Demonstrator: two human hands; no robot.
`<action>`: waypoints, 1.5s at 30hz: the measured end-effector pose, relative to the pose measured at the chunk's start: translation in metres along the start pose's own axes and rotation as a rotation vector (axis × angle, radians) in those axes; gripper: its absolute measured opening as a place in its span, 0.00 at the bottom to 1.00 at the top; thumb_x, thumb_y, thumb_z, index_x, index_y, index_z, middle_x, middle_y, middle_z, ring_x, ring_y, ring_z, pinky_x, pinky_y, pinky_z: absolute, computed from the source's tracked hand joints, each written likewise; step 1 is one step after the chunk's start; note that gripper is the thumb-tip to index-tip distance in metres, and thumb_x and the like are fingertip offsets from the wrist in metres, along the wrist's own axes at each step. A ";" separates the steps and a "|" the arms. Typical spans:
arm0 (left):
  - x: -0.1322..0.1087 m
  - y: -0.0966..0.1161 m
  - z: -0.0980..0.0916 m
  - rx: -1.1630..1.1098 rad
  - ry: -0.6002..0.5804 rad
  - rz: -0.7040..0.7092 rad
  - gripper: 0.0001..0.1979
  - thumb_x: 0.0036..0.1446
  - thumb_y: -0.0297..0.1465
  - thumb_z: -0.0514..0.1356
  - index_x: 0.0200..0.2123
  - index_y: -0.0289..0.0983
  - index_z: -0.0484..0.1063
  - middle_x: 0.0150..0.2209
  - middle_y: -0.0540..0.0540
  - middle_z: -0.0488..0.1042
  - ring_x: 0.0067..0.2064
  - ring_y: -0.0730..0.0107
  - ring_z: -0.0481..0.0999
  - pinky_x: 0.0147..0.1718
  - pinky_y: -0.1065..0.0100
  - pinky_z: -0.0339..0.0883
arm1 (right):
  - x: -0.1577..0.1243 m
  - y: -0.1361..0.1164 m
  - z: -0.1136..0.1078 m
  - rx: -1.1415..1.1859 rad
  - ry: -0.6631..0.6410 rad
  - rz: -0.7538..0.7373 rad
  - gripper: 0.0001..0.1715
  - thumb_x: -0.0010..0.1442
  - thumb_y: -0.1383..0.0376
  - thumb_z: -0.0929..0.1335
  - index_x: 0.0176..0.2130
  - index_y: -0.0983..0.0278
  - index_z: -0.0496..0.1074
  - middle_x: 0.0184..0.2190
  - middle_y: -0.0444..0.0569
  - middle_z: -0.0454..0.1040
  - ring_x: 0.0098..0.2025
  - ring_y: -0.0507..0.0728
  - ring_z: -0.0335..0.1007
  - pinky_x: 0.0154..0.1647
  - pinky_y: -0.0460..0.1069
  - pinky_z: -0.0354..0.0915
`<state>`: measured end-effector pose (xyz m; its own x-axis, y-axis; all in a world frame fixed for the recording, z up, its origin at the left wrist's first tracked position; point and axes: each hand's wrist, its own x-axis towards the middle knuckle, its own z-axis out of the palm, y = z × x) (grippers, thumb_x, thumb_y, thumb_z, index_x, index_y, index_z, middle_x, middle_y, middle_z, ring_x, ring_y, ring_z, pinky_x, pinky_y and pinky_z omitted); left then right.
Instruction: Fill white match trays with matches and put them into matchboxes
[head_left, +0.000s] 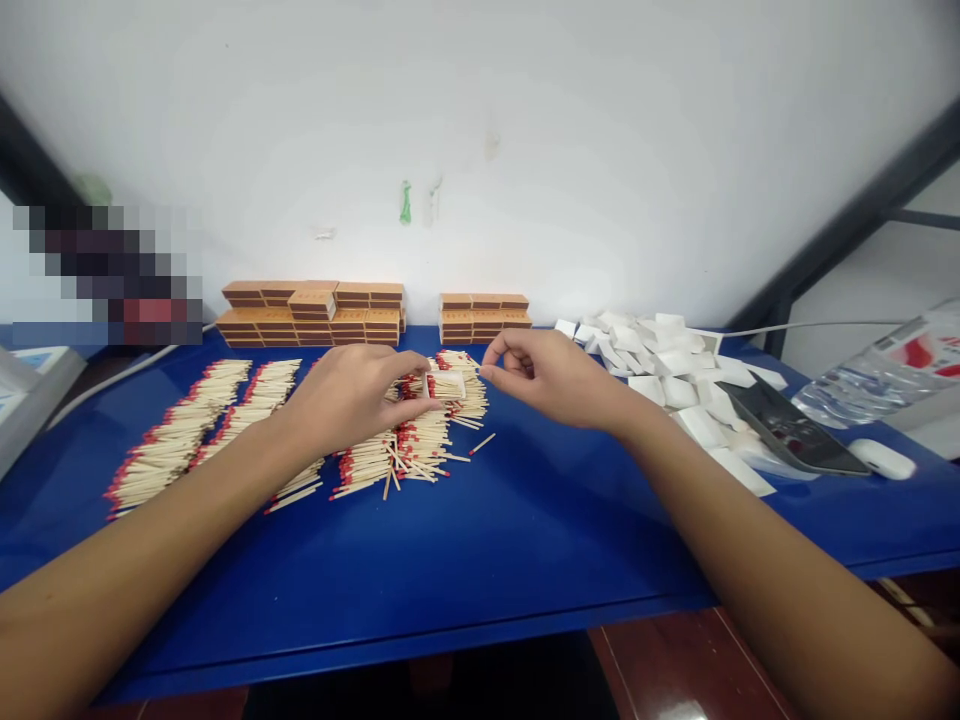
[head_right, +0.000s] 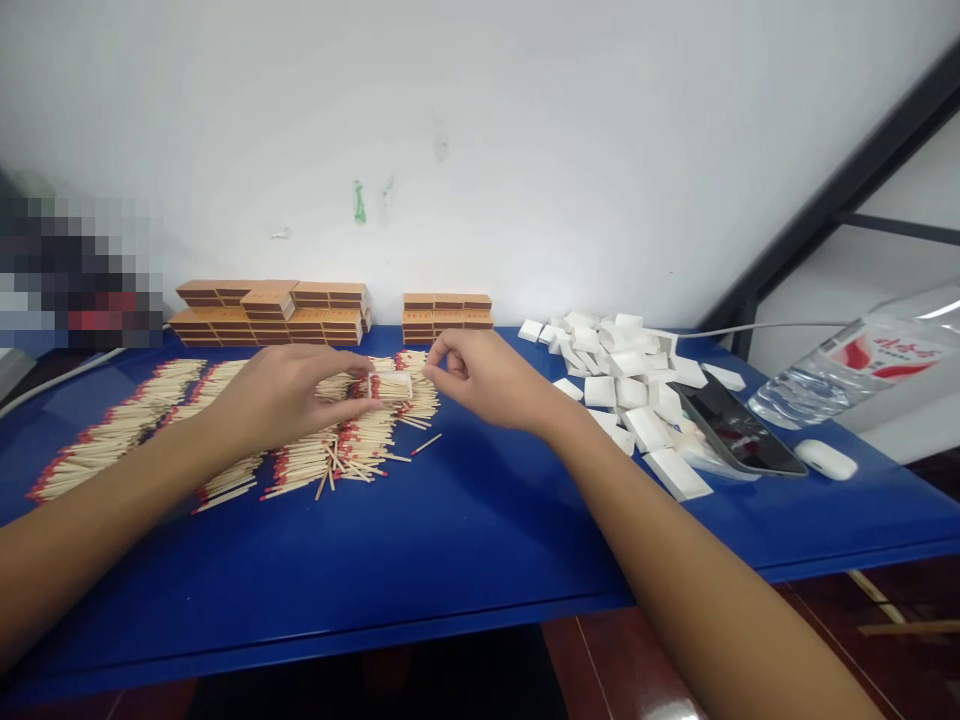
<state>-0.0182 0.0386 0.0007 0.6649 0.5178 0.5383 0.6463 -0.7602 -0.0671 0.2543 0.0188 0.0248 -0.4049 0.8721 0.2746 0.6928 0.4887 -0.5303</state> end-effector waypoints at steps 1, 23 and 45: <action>0.000 0.000 0.000 -0.003 0.007 0.006 0.22 0.64 0.50 0.64 0.49 0.38 0.79 0.34 0.46 0.82 0.34 0.62 0.81 0.33 0.65 0.67 | 0.000 0.000 0.002 0.013 -0.008 -0.010 0.04 0.64 0.64 0.69 0.37 0.63 0.73 0.23 0.39 0.65 0.25 0.50 0.58 0.28 0.49 0.52; 0.002 0.007 -0.003 -0.061 0.080 0.041 0.21 0.64 0.48 0.66 0.47 0.36 0.79 0.36 0.45 0.84 0.37 0.59 0.84 0.36 0.64 0.73 | -0.001 -0.003 0.014 -0.108 -0.029 -0.133 0.05 0.66 0.64 0.68 0.37 0.62 0.72 0.21 0.38 0.63 0.23 0.49 0.55 0.28 0.49 0.49; 0.001 0.007 -0.003 -0.040 0.064 0.040 0.21 0.64 0.49 0.65 0.47 0.37 0.79 0.36 0.44 0.83 0.36 0.60 0.84 0.36 0.64 0.73 | -0.001 -0.006 0.011 -0.142 0.003 -0.173 0.02 0.64 0.67 0.68 0.38 0.62 0.72 0.21 0.38 0.63 0.23 0.49 0.55 0.30 0.49 0.49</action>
<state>-0.0141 0.0328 0.0034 0.6639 0.4614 0.5885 0.6030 -0.7958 -0.0564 0.2442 0.0146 0.0183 -0.5234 0.7749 0.3545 0.6905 0.6294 -0.3565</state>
